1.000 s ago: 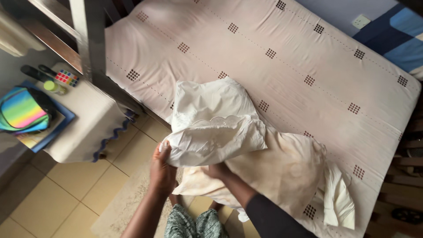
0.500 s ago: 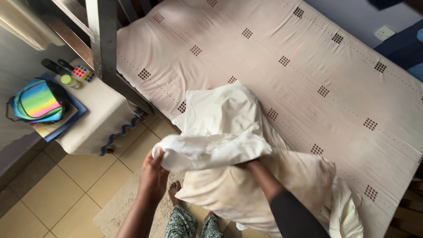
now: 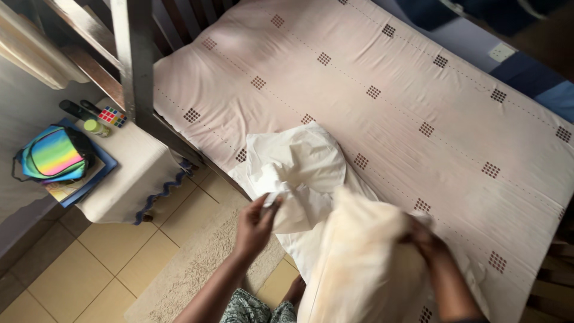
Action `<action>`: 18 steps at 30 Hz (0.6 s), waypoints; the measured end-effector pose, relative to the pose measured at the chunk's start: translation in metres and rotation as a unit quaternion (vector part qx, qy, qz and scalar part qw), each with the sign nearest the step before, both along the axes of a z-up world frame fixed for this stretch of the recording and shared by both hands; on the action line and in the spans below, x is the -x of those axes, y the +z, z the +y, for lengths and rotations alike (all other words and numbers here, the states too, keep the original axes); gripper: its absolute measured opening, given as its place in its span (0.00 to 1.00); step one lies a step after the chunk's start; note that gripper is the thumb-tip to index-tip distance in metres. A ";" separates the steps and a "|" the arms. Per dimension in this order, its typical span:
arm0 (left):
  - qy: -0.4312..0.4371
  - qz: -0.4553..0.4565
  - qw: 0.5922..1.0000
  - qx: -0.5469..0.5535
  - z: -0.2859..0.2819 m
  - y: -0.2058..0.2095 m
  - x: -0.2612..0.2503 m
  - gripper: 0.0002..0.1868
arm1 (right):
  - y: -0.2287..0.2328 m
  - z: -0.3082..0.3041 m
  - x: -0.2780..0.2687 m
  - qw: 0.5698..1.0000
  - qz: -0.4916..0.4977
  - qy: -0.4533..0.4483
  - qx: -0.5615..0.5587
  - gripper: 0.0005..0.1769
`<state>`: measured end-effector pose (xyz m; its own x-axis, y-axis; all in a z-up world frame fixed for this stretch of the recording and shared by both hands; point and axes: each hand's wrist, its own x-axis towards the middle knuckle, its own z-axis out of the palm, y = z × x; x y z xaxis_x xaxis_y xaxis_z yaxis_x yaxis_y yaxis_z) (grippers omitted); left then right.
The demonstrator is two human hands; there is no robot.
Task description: The person puts pillowcases onto pillows by hand, smoothing the fabric and tucking the pillows into the covers.
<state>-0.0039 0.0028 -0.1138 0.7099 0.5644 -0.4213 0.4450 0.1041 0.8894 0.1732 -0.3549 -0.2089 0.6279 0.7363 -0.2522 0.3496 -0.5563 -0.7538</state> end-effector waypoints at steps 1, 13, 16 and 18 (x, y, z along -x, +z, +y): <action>-0.068 0.028 0.997 -0.025 -0.010 -0.001 -0.003 0.15 | -0.003 0.000 -0.002 1.000 0.008 -0.009 0.003 0.42; -0.322 -0.211 0.849 -0.361 -0.029 0.008 0.059 0.21 | -0.056 0.078 -0.022 0.975 0.201 -0.092 -0.009 0.39; -0.348 -0.113 0.882 -0.297 -0.028 -0.014 0.106 0.24 | -0.057 0.096 -0.033 0.961 0.236 -0.136 -0.043 0.39; -0.294 -0.146 0.888 -0.321 -0.056 -0.024 0.137 0.19 | -0.056 0.108 -0.047 0.947 0.247 -0.186 -0.083 0.39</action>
<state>-0.1409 -0.0532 -0.1378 0.9876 0.1176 0.1038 -0.0045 -0.6402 0.7682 0.2201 -0.2468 -0.2647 0.6871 0.5419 -0.4840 -0.2667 -0.4315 -0.8618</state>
